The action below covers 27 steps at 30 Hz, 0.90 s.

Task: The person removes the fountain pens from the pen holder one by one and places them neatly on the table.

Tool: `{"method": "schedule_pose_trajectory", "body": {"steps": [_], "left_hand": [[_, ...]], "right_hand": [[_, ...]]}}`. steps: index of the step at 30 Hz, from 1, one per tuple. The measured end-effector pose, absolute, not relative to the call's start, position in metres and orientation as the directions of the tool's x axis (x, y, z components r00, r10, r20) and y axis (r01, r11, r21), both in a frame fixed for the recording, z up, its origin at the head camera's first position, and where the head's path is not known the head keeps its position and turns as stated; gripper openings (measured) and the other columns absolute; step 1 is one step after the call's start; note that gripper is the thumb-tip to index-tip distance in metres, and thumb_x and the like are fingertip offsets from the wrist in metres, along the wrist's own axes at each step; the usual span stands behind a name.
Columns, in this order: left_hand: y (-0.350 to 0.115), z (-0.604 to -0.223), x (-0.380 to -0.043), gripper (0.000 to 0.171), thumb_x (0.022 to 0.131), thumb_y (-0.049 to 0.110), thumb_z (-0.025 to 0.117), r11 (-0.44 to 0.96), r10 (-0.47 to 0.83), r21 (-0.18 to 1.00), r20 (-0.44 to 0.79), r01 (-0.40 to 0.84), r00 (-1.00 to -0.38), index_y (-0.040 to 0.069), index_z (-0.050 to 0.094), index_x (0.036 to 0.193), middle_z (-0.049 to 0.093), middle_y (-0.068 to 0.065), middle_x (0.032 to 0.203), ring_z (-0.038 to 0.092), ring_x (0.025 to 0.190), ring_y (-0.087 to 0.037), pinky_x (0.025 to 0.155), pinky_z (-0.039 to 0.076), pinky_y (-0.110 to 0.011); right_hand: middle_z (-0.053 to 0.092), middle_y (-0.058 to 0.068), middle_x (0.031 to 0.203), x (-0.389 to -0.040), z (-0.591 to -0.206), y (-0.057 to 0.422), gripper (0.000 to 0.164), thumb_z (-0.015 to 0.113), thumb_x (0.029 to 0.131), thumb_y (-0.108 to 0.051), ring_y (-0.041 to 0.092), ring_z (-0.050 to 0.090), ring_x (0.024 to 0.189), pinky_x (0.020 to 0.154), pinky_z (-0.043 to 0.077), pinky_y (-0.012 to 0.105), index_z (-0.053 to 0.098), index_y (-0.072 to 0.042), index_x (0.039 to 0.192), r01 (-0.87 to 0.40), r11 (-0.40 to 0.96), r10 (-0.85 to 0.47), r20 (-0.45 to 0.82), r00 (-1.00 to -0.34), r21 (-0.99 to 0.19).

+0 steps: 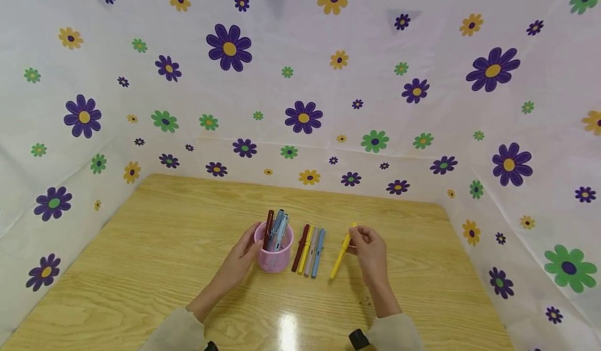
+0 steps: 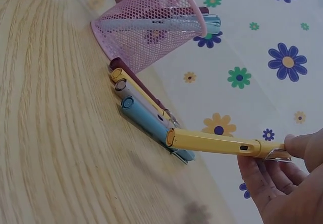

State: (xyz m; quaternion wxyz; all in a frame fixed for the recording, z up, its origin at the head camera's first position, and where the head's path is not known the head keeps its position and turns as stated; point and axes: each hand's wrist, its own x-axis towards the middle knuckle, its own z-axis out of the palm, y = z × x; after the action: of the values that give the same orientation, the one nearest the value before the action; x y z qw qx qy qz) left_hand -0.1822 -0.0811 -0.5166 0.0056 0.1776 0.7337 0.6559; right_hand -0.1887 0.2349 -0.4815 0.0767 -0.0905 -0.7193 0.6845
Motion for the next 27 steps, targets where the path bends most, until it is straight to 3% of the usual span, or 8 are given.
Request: {"method": "schedule_pose_trajectory", "body": {"steps": [10, 17, 27], "left_hand": [[-0.081, -0.517, -0.182, 0.059, 0.112, 0.018, 0.046, 0.067, 0.263, 0.963, 0.237, 0.262, -0.935, -0.006, 0.022, 0.161, 0.031, -0.029, 0.162, 0.031, 0.149, -0.041, 0.122, 0.026, -0.049], [-0.081, -0.516, -0.181, 0.059, 0.112, 0.018, 0.047, 0.067, 0.261, 0.966, 0.226, 0.251, -0.939, -0.004, 0.022, 0.161, 0.031, -0.027, 0.162, 0.031, 0.149, -0.040, 0.122, 0.028, -0.048], [-0.081, -0.518, -0.182, 0.060, 0.112, 0.020, 0.047, 0.070, 0.264, 0.968, 0.216, 0.242, -0.940, -0.004, 0.022, 0.161, 0.030, -0.027, 0.163, 0.031, 0.150, -0.040, 0.122, 0.028, -0.047]], "right_hand": [[0.069, 0.016, 0.107, -0.192, -0.490, 0.229, 0.041, 0.061, 0.106, -0.016, 0.011, 0.068, 0.083, 0.077, 0.064, 0.027, 0.054, 0.013, 0.134, 0.042, 0.066, 0.216, -0.027, -0.976, -0.997], [0.068, 0.014, 0.109, -0.194, -0.491, 0.228, 0.041, 0.062, 0.106, -0.015, 0.010, 0.068, 0.083, 0.077, 0.063, 0.027, 0.053, 0.013, 0.136, 0.049, 0.056, 0.198, -0.037, -0.980, -0.997], [0.065, 0.020, 0.119, -0.196, -0.498, 0.229, 0.043, 0.060, 0.107, -0.014, 0.012, 0.069, 0.088, 0.081, 0.063, 0.029, 0.050, 0.012, 0.140, 0.086, 0.083, 0.168, -0.071, -0.983, -0.993]]}}
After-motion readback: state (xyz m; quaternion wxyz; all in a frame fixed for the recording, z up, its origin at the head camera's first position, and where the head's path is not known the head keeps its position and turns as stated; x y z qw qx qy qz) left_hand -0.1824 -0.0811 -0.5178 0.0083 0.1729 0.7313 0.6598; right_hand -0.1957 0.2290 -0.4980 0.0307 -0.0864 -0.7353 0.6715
